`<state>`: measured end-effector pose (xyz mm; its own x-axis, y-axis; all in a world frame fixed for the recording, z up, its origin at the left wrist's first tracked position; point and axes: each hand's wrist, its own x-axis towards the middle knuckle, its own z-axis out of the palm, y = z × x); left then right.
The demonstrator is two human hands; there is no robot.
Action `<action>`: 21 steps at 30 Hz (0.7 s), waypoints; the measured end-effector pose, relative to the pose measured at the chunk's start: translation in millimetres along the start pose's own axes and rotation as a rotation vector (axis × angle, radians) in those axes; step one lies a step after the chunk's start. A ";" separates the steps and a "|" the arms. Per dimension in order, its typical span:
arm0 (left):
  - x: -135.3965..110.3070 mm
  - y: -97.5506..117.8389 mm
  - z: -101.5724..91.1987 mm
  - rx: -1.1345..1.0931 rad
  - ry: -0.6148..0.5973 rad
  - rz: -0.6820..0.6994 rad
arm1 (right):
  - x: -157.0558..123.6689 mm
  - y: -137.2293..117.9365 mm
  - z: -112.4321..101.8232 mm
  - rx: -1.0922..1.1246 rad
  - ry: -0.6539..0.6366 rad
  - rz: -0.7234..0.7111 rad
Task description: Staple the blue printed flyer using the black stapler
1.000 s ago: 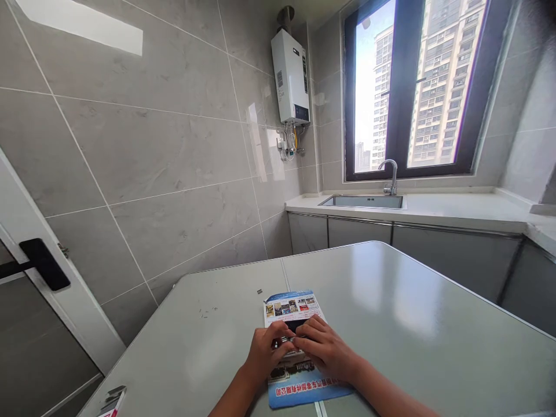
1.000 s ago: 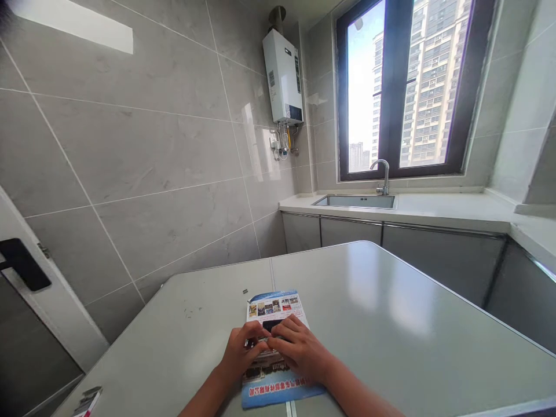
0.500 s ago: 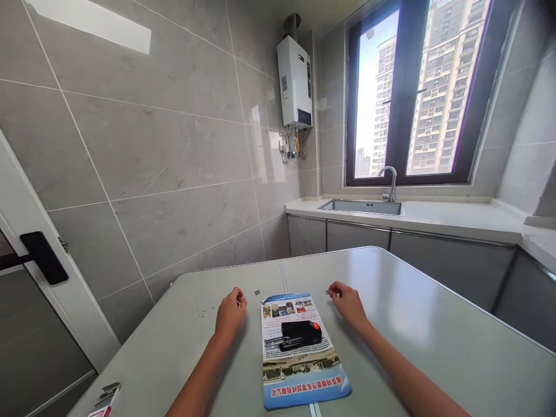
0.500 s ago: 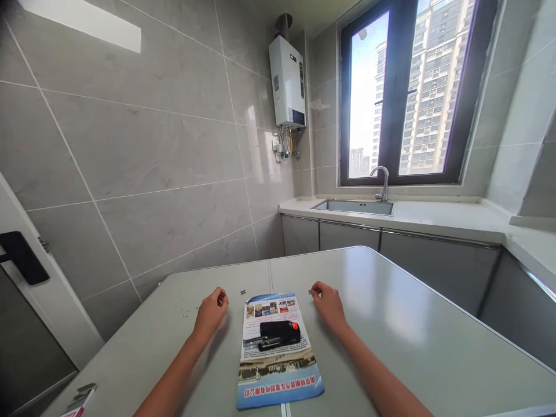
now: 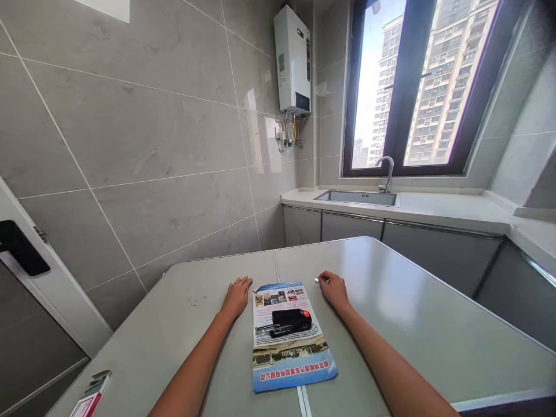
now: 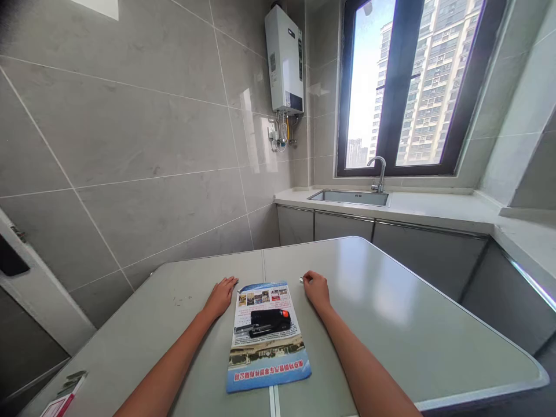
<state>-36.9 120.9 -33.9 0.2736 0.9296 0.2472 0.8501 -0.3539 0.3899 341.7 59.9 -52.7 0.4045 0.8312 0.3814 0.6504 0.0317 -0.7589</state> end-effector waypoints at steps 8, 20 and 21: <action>-47.0 32.5 -15.1 0.185 0.088 -0.119 | 5.2 2.7 -3.1 -0.032 -0.048 0.060; -69.5 76.3 -29.6 0.028 0.253 0.161 | 2.8 3.3 -3.8 -0.058 -0.105 0.011; -70.2 77.4 -30.8 0.031 0.253 0.171 | 2.3 2.5 -3.8 -0.055 -0.103 0.003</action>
<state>-4.2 25.1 6.3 0.2961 0.8002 0.5216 0.8159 -0.4958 0.2975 346.7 59.7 -51.7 0.3402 0.8839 0.3208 0.6850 0.0008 -0.7285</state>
